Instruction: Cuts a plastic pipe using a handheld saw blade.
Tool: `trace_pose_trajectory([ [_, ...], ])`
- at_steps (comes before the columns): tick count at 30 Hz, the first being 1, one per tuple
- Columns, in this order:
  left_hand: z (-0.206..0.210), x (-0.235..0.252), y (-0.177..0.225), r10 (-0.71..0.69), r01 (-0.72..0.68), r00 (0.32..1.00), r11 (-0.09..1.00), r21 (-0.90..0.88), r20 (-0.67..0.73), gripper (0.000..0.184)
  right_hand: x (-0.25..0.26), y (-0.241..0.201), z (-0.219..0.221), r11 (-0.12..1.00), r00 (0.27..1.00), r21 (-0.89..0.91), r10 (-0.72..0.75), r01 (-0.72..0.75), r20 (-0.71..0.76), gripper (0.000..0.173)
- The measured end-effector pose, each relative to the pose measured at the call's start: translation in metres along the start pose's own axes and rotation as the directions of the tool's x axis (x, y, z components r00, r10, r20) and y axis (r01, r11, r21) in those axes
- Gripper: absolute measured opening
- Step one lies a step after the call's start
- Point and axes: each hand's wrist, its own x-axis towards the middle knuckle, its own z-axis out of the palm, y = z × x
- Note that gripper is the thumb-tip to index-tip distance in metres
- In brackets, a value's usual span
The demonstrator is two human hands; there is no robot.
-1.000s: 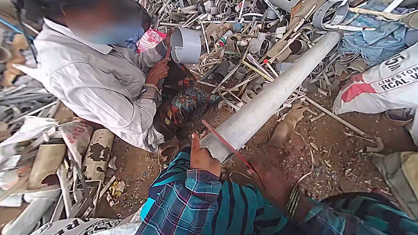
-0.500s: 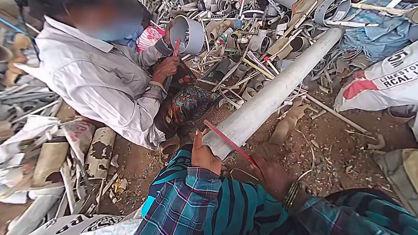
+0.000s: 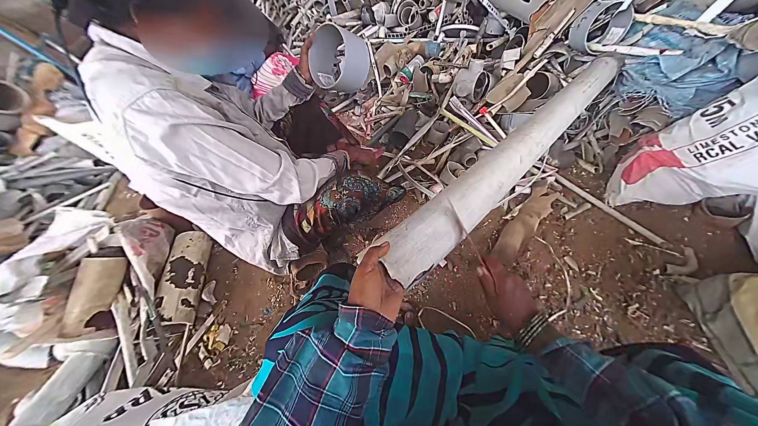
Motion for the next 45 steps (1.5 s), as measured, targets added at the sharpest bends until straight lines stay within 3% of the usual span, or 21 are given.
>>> trace_pose_trajectory([
  [2, -0.001, -0.001, 0.002, -0.001, 0.001, 1.000, 1.000, 0.012, 0.024, 0.031, 0.024, 0.020, -0.019, 0.980, 0.980, 0.015, 0.197, -0.197, -0.027, 0.041],
  [4, -0.002, -0.003, 0.002, 0.014, -0.014, 0.999, 1.000, 0.005, 0.032, 0.027, 0.029, 0.022, -0.027, 0.971, 0.971, 0.039, 0.237, -0.235, -0.027, 0.040],
  [6, -0.001, -0.004, -0.003, 0.040, -0.040, 0.999, 0.999, -0.005, -0.025, 0.021, 0.016, 0.006, -0.017, 0.980, 0.986, 0.106, 0.169, -0.169, 0.014, 0.038],
  [9, -0.004, -0.001, -0.011, 0.060, -0.059, 0.995, 0.998, 0.010, -0.084, 0.025, -0.015, -0.025, -0.001, 0.995, 0.972, 0.014, -0.097, 0.096, 0.214, 0.036],
  [11, -0.007, -0.001, -0.010, 0.057, -0.052, 0.995, 0.997, 0.062, -0.077, 0.025, -0.021, -0.030, 0.006, 0.988, 0.962, -0.003, -0.153, 0.158, 0.225, 0.037],
  [13, -0.010, -0.001, -0.008, 0.072, -0.066, 0.997, 0.987, 0.149, -0.035, 0.021, -0.006, -0.017, 0.005, 0.996, 0.989, 0.038, -0.079, 0.075, 0.125, 0.038],
  [16, -0.016, -0.005, -0.008, 0.079, -0.095, 0.995, 0.945, 0.312, 0.063, 0.015, 0.024, -0.001, -0.018, 0.981, 0.987, 0.115, 0.157, -0.158, 0.022, 0.040],
  [18, -0.021, -0.006, -0.008, 0.075, -0.129, 0.985, 0.915, 0.382, 0.154, 0.016, 0.027, -0.001, -0.023, 0.973, 0.982, 0.133, 0.187, -0.186, 0.006, 0.039],
  [20, -0.020, -0.008, -0.005, 0.070, -0.137, 0.980, 0.913, 0.383, 0.184, 0.015, 0.015, -0.010, -0.014, 0.983, 0.996, 0.161, 0.090, -0.091, 0.011, 0.039],
  [24, -0.014, -0.012, 0.003, 0.099, -0.130, 0.988, 0.951, 0.279, 0.122, 0.022, -0.021, -0.032, 0.003, 0.954, 0.954, 0.008, -0.299, 0.299, 0.001, 0.033],
  [26, -0.015, -0.013, 0.013, 0.075, -0.095, 0.990, 0.979, 0.182, 0.117, 0.029, -0.025, -0.035, 0.002, 0.931, 0.928, -0.062, -0.363, 0.359, -0.085, 0.032],
  [28, -0.018, -0.009, 0.023, 0.008, -0.019, 0.995, 0.994, 0.109, 0.099, 0.040, -0.015, -0.029, -0.008, 0.964, 0.957, -0.063, -0.263, 0.257, -0.122, 0.036],
  [30, -0.025, 0.000, 0.024, -0.022, 0.014, 0.994, 0.997, 0.077, 0.108, 0.048, 0.004, -0.018, -0.022, 0.998, 0.994, -0.014, -0.066, 0.065, -0.085, 0.040],
  [32, -0.025, 0.004, 0.020, -0.006, 0.001, 0.998, 0.996, 0.092, 0.057, 0.045, 0.019, -0.016, -0.037, 0.996, 0.996, -0.003, 0.089, -0.089, -0.004, 0.040],
  [34, -0.019, 0.000, 0.017, 0.019, -0.018, 1.000, 0.989, 0.147, -0.011, 0.037, 0.015, -0.024, -0.037, 0.997, 0.996, -0.007, 0.073, -0.072, 0.050, 0.040],
  [36, -0.015, -0.005, 0.017, 0.042, -0.032, 0.998, 0.980, 0.196, -0.045, 0.033, -0.003, -0.038, -0.030, 0.998, 0.989, -0.038, -0.034, 0.040, 0.145, 0.038],
  [38, -0.015, -0.006, 0.020, 0.044, -0.035, 0.999, 0.969, 0.243, -0.032, 0.037, -0.014, -0.048, -0.025, 0.986, 0.967, -0.103, -0.106, 0.132, 0.231, 0.037],
  [39, -0.015, -0.006, 0.021, 0.046, -0.038, 0.999, 0.964, 0.264, -0.024, 0.039, -0.012, -0.045, -0.023, 0.982, 0.970, -0.113, -0.128, 0.154, 0.204, 0.036],
  [40, -0.016, -0.006, 0.021, 0.039, -0.035, 0.999, 0.961, 0.273, -0.010, 0.041, -0.004, -0.037, -0.022, 0.986, 0.981, -0.113, -0.103, 0.123, 0.167, 0.037],
  [43, -0.014, -0.005, 0.020, 0.016, -0.011, 1.000, 0.964, 0.266, -0.016, 0.044, 0.040, -0.010, -0.042, 0.977, 0.974, -0.096, 0.201, -0.191, 0.109, 0.042],
  [45, -0.013, -0.005, 0.020, -0.013, 0.019, 1.000, 0.970, 0.243, -0.028, 0.046, 0.048, -0.004, -0.047, 0.966, 0.961, -0.068, 0.256, -0.250, 0.104, 0.043],
])
